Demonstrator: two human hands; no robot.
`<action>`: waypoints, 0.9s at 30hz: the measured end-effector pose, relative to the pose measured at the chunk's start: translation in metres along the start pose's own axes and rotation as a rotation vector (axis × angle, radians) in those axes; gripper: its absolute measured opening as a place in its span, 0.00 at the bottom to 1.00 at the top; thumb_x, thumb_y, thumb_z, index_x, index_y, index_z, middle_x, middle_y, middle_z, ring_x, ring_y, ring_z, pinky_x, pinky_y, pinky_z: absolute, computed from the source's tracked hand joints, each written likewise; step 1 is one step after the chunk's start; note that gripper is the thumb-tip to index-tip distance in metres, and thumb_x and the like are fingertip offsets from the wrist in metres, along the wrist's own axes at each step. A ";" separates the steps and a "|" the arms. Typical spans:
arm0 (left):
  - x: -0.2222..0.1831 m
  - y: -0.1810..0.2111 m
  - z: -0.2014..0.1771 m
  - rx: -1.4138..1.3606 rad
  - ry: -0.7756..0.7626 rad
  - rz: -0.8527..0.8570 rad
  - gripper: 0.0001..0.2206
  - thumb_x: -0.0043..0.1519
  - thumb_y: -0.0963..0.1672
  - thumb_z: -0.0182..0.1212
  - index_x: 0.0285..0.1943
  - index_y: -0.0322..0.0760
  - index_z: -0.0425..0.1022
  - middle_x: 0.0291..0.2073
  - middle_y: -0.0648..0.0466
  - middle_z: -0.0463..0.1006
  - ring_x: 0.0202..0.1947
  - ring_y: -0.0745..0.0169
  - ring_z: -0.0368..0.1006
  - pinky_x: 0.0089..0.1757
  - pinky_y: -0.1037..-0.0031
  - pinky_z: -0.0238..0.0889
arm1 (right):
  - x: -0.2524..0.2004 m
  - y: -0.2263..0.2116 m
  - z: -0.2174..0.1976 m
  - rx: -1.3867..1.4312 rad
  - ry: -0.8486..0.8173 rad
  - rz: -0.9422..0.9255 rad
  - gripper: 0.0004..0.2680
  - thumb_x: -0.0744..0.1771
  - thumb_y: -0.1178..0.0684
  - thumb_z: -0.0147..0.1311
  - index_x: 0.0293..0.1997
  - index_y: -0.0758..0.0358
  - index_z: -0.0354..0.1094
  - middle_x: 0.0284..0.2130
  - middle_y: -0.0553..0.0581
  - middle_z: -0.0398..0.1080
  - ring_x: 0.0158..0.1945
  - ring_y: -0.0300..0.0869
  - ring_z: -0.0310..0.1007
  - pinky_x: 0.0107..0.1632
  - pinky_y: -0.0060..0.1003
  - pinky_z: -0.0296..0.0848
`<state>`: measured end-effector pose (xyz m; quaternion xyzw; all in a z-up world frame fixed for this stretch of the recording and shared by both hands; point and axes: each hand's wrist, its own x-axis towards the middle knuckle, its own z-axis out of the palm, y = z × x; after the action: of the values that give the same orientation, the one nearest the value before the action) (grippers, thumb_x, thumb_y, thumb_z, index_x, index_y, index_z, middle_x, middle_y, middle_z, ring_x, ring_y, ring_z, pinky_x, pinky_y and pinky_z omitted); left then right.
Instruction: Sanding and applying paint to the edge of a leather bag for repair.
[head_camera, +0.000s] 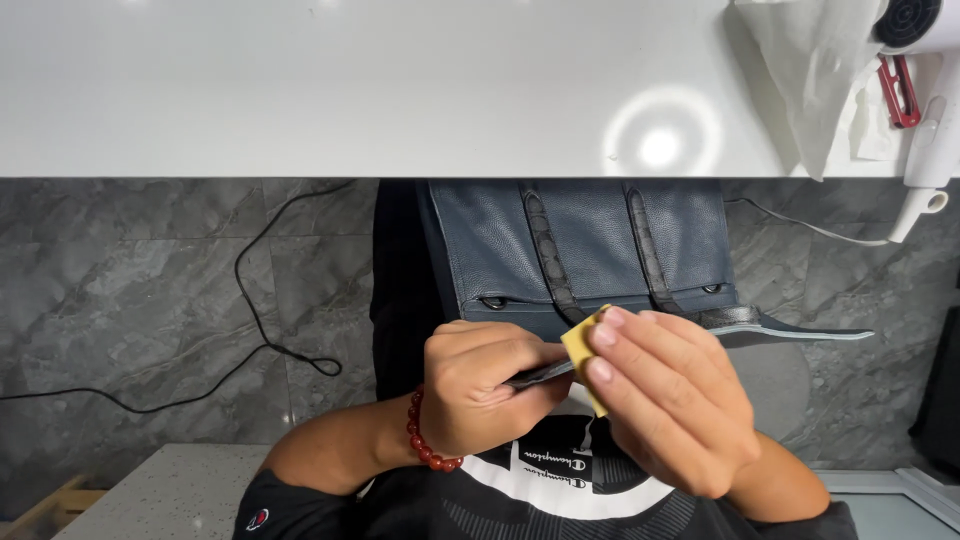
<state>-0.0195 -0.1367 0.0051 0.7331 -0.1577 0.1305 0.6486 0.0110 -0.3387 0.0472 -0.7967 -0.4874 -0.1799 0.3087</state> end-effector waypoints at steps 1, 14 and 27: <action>0.001 0.001 -0.003 -0.026 -0.002 -0.015 0.06 0.54 0.36 0.73 0.36 0.26 0.80 0.25 0.48 0.81 0.25 0.61 0.81 0.27 0.77 0.72 | -0.003 0.000 -0.002 -0.018 -0.010 0.069 0.08 0.64 0.65 0.63 0.45 0.76 0.73 0.44 0.70 0.75 0.52 0.59 0.78 0.53 0.54 0.78; 0.012 0.009 -0.008 -0.007 -0.007 -0.032 0.05 0.53 0.35 0.71 0.35 0.25 0.81 0.24 0.49 0.81 0.22 0.64 0.79 0.24 0.78 0.68 | 0.002 0.011 -0.001 -0.069 -0.003 0.146 0.06 0.65 0.68 0.62 0.44 0.78 0.71 0.43 0.71 0.76 0.50 0.60 0.79 0.53 0.52 0.80; 0.032 0.024 -0.006 -0.011 0.003 -0.262 0.08 0.56 0.39 0.74 0.28 0.30 0.78 0.19 0.53 0.77 0.18 0.70 0.75 0.23 0.79 0.63 | 0.046 0.008 -0.011 -0.012 0.084 0.231 0.06 0.62 0.73 0.59 0.40 0.80 0.69 0.35 0.72 0.75 0.40 0.59 0.80 0.44 0.48 0.81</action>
<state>-0.0001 -0.1357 0.0405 0.7436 -0.0602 0.0450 0.6644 0.0397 -0.3181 0.0793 -0.8412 -0.3778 -0.1794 0.3428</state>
